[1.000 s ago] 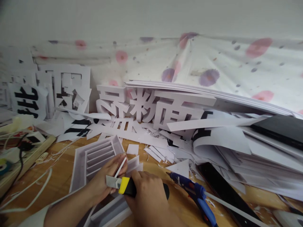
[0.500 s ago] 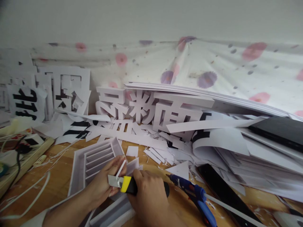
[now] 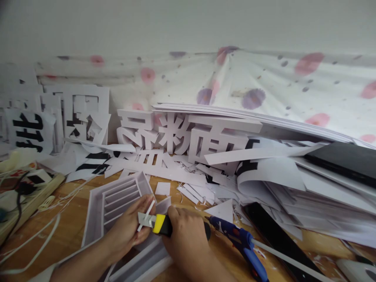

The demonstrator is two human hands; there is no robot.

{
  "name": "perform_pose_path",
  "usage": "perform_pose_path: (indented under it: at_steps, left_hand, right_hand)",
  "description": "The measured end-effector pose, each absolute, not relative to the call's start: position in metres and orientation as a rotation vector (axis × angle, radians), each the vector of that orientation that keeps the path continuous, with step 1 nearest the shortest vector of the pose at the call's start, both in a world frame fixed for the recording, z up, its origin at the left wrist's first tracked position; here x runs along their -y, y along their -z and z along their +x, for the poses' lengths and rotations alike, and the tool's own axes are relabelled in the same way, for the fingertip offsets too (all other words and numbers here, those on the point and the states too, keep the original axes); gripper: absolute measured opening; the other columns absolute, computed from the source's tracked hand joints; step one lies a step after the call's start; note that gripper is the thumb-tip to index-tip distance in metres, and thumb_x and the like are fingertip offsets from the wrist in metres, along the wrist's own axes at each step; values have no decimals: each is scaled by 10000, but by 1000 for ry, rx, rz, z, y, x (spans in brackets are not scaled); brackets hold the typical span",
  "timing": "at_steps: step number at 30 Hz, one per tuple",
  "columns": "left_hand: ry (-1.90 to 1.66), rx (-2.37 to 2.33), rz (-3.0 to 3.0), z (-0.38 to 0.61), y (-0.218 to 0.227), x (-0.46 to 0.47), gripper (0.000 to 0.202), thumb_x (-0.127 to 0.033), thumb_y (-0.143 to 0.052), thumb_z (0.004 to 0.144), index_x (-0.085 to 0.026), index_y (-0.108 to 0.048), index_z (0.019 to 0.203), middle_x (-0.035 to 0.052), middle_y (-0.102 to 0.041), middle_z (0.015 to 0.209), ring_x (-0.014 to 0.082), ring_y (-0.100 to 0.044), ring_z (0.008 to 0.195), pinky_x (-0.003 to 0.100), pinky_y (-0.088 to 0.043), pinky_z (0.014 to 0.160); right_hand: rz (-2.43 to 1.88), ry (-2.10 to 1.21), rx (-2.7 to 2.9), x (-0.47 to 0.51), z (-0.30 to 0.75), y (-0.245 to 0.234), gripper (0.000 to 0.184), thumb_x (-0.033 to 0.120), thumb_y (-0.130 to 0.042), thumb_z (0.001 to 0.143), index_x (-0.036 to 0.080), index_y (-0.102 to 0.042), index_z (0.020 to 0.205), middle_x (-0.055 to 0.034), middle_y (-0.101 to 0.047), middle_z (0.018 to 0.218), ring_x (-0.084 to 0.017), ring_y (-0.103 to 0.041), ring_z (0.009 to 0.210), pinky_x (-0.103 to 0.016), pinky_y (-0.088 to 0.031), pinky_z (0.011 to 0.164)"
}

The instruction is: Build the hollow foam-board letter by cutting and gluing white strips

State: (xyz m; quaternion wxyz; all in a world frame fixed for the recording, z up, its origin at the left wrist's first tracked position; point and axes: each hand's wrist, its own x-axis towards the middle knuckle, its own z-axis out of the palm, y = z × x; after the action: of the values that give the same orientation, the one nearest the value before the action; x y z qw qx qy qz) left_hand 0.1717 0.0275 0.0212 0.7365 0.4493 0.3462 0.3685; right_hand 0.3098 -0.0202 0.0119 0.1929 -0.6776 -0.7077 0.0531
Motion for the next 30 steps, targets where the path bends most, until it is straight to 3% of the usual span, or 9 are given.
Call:
perform_pose_path:
  at_steps: [3,10,19,30]
  left_hand:
    - [-796,-732,1015,171,-19,-27,409,-595,-599,748,-221,-442,705,-138,-314,383,16,-184,283,123,-145,275]
    - [-798,-671,1027,170,-19,-27,393,-561,-578,786,-218,-413,686,-123,-368,457,14,-204,279,125,-156,252]
    - [-832,-757,1034,170,-23,-25,419,-595,-585,762,-209,-431,709,-116,-345,497,21,-255,355,126,-200,308]
    - [-831,-766,996,172,-20,-27,435,-605,-623,720,-208,-448,689,-116,-424,483,-4,-251,267,119,-133,262]
  right_hand:
    - [-1922,-118,1960,17,315,-13,168,136,-566,648,215,-588,795,-29,-707,798,-221,-651,744,-272,-361,616]
    - [-2075,-16,1796,12,327,-18,97,196,-541,730,215,-594,808,-46,-702,737,-238,-656,704,-281,-345,585]
    - [-1828,-247,2105,27,303,-19,204,173,-542,590,218,-606,778,-27,-702,790,-219,-630,749,-275,-364,623]
    - [-1899,-112,2039,20,311,-19,173,150,-535,605,216,-590,754,-32,-698,758,-206,-628,716,-267,-371,626]
